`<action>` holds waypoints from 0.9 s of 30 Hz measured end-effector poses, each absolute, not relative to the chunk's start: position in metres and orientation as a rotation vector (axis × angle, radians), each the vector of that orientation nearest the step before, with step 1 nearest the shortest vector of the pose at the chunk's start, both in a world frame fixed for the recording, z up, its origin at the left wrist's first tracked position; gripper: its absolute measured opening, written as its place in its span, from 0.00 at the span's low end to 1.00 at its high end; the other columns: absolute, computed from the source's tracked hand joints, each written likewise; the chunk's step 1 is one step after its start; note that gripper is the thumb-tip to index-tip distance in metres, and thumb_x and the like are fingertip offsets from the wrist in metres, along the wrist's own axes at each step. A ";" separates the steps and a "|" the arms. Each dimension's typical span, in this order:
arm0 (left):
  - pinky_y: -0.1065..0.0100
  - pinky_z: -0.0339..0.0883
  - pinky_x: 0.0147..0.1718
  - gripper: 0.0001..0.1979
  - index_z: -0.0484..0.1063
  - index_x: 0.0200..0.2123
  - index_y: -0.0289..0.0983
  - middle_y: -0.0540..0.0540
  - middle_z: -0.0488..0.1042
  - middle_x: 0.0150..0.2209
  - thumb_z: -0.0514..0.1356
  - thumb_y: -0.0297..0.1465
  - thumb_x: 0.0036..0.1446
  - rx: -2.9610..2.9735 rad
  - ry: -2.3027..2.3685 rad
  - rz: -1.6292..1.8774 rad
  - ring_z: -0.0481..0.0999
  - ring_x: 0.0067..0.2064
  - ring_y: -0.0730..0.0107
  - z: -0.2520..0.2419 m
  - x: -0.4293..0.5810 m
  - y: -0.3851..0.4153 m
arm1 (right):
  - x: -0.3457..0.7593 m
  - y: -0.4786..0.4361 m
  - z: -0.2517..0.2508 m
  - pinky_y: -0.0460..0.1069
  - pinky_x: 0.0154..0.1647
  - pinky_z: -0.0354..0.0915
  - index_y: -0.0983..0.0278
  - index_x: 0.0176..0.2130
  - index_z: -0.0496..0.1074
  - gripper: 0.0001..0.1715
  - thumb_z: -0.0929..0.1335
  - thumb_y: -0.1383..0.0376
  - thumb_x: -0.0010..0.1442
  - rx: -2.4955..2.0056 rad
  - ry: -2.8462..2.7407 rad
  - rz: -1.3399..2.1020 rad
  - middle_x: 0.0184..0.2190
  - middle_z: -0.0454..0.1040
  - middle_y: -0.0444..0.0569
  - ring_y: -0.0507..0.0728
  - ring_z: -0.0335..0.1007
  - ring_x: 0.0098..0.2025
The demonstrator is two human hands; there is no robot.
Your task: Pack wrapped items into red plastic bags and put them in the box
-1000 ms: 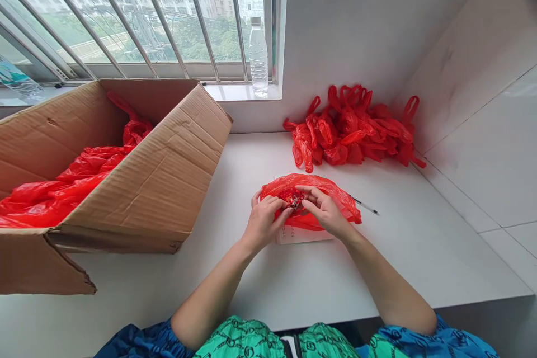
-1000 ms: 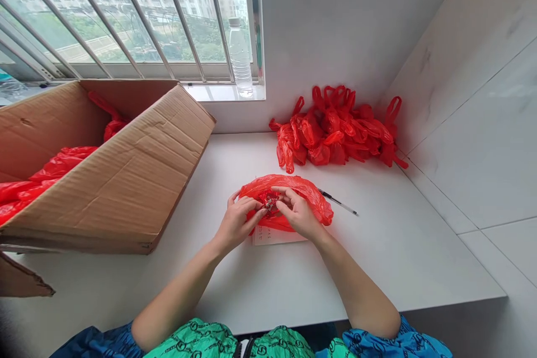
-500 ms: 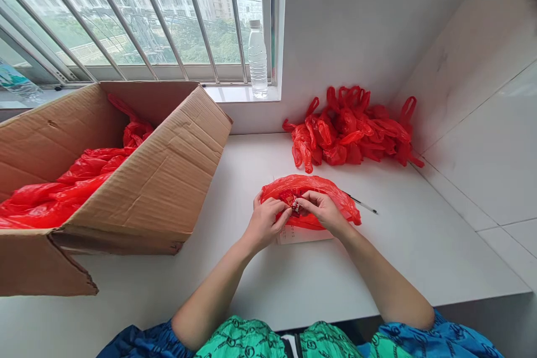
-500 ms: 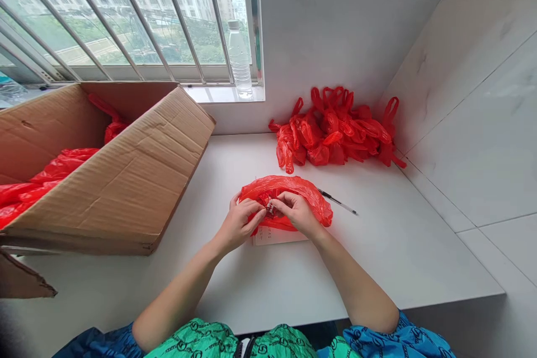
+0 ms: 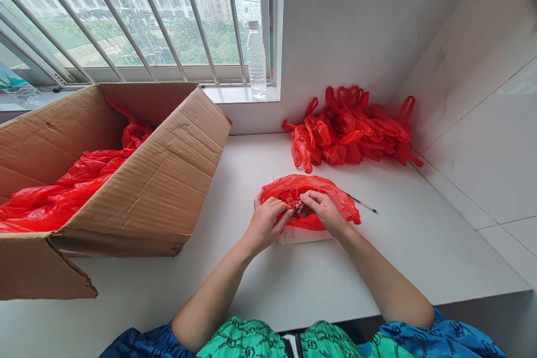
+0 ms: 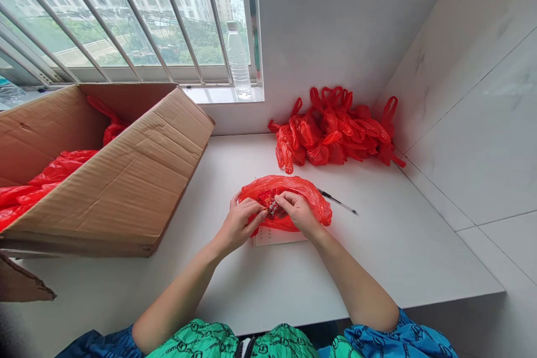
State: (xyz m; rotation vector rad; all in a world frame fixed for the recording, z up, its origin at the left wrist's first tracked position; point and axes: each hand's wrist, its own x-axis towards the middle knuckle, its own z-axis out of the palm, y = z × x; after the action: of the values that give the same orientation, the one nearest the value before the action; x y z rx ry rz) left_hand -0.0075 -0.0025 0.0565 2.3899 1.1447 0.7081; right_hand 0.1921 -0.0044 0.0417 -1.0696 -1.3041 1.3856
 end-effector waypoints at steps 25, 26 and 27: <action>0.45 0.37 0.67 0.11 0.72 0.47 0.44 0.50 0.77 0.41 0.51 0.34 0.69 2.512 1.309 0.693 0.77 0.43 0.69 0.051 -0.011 0.000 | 0.222 0.015 0.011 0.59 0.58 0.65 0.57 0.43 0.75 0.19 0.65 0.48 0.63 -1.501 -1.493 0.726 0.47 0.78 0.52 0.65 0.72 0.54; 0.45 0.37 0.67 0.12 0.71 0.49 0.44 0.49 0.77 0.43 0.51 0.34 0.69 2.519 1.311 0.696 0.77 0.44 0.68 0.050 -0.011 0.000 | 0.220 0.016 0.009 0.60 0.60 0.64 0.58 0.46 0.75 0.20 0.65 0.49 0.63 -1.476 -1.519 0.721 0.48 0.78 0.53 0.65 0.71 0.55; 0.44 0.38 0.67 0.13 0.71 0.52 0.45 0.48 0.76 0.46 0.51 0.33 0.69 2.527 1.313 0.698 0.77 0.45 0.67 0.050 -0.011 0.000 | 0.218 0.017 0.007 0.62 0.60 0.64 0.59 0.47 0.75 0.20 0.66 0.50 0.62 -1.451 -1.552 0.728 0.49 0.78 0.54 0.66 0.71 0.55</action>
State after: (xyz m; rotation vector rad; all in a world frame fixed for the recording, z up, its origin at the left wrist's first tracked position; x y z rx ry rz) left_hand -0.0106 -0.0003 0.0497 2.5265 1.3130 0.6977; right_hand 0.2177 0.0172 0.0069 -1.4506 -1.5520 0.7284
